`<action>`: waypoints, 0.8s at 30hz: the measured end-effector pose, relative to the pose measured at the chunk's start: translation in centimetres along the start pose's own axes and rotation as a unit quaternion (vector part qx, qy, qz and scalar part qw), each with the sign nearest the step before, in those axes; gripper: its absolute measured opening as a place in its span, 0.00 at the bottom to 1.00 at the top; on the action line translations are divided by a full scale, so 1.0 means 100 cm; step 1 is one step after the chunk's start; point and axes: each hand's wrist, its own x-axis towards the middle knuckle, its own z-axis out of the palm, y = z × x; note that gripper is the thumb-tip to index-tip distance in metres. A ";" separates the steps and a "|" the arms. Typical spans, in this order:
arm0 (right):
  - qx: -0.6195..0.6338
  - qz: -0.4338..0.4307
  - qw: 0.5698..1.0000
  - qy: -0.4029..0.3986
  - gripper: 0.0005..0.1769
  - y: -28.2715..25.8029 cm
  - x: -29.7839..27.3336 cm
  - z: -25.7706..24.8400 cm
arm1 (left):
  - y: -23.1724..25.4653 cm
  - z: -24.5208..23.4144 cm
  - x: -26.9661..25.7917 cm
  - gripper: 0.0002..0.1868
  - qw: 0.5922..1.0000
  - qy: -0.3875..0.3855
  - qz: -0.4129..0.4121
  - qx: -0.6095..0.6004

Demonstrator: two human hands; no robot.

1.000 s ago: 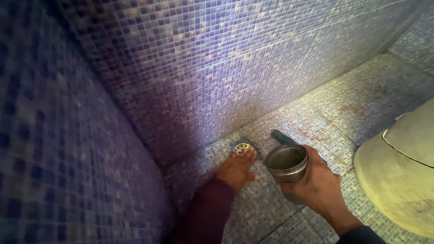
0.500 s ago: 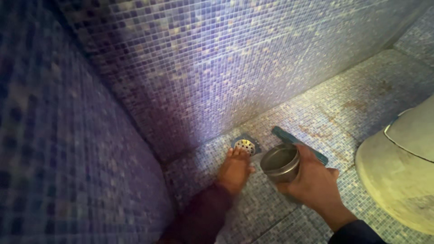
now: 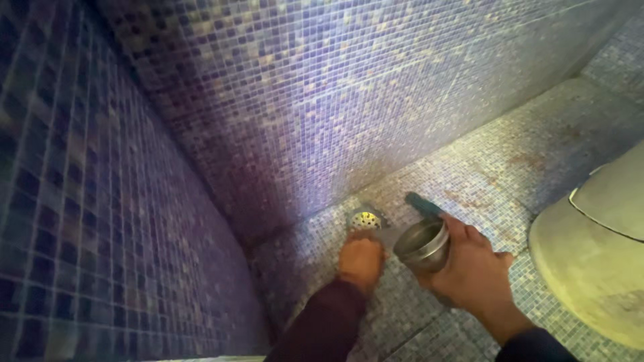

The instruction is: The person cleans a tiled shower floor by repeatedly scooping water from a bucket with a metal cup and pouring it over the drain area. They use a green scrub brush to scrub the floor and drain, then wipe the area with a dark cloth.

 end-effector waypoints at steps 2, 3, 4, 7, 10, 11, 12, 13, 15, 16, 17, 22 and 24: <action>-0.001 0.015 0.999 -0.028 0.63 0.003 0.000 0.001 | -0.016 0.002 0.004 0.22 0.999 0.016 0.015 -0.035; 0.004 0.019 0.999 -0.025 0.62 0.005 -0.001 0.004 | -0.024 0.005 0.002 0.22 0.998 0.022 0.020 -0.055; 0.011 0.024 0.999 -0.020 0.61 0.008 0.001 0.006 | -0.031 0.004 0.003 0.27 0.994 0.055 0.079 -0.060; 0.059 0.016 0.998 0.004 0.61 0.016 0.012 0.009 | -0.039 -0.007 0.015 0.41 0.969 0.115 0.210 -0.055; 0.097 -0.043 0.993 0.045 0.64 0.015 0.013 0.016 | -0.036 -0.010 0.011 0.45 0.981 0.089 0.165 -0.040; 0.107 -0.067 0.990 0.066 0.65 0.011 0.013 0.016 | -0.031 -0.011 0.012 0.47 0.990 0.065 0.113 -0.043; 0.085 -0.050 0.994 0.042 0.65 0.008 0.015 0.015 | -0.024 -0.013 0.018 0.49 0.996 0.046 0.064 -0.047; 0.062 -0.032 0.997 0.019 0.65 0.004 0.016 0.013 | -0.019 -0.014 0.023 0.48 0.994 0.089 0.055 -0.009; 0.018 -0.011 1.000 -0.016 0.65 0.007 0.005 0.008 | 0.002 -0.001 0.018 0.46 0.985 0.161 0.036 0.053; 0.005 -0.015 1.000 -0.014 0.65 0.004 0.007 0.004 | 0.006 -0.002 0.021 0.36 0.986 0.150 0.036 0.062; -0.008 -0.018 1.000 -0.012 0.66 0.001 0.008 0.000 | 0.008 -0.005 0.023 0.27 0.987 0.139 0.035 0.071; 0.001 -0.008 1.000 -0.010 0.64 0.000 0.008 -0.015 | -0.015 -0.022 0.009 0.19 0.999 -0.008 0.032 -0.032; 0.022 -0.001 1.000 -0.005 0.64 0.001 0.010 -0.016 | -0.032 -0.027 0.004 0.24 0.992 -0.031 0.084 -0.085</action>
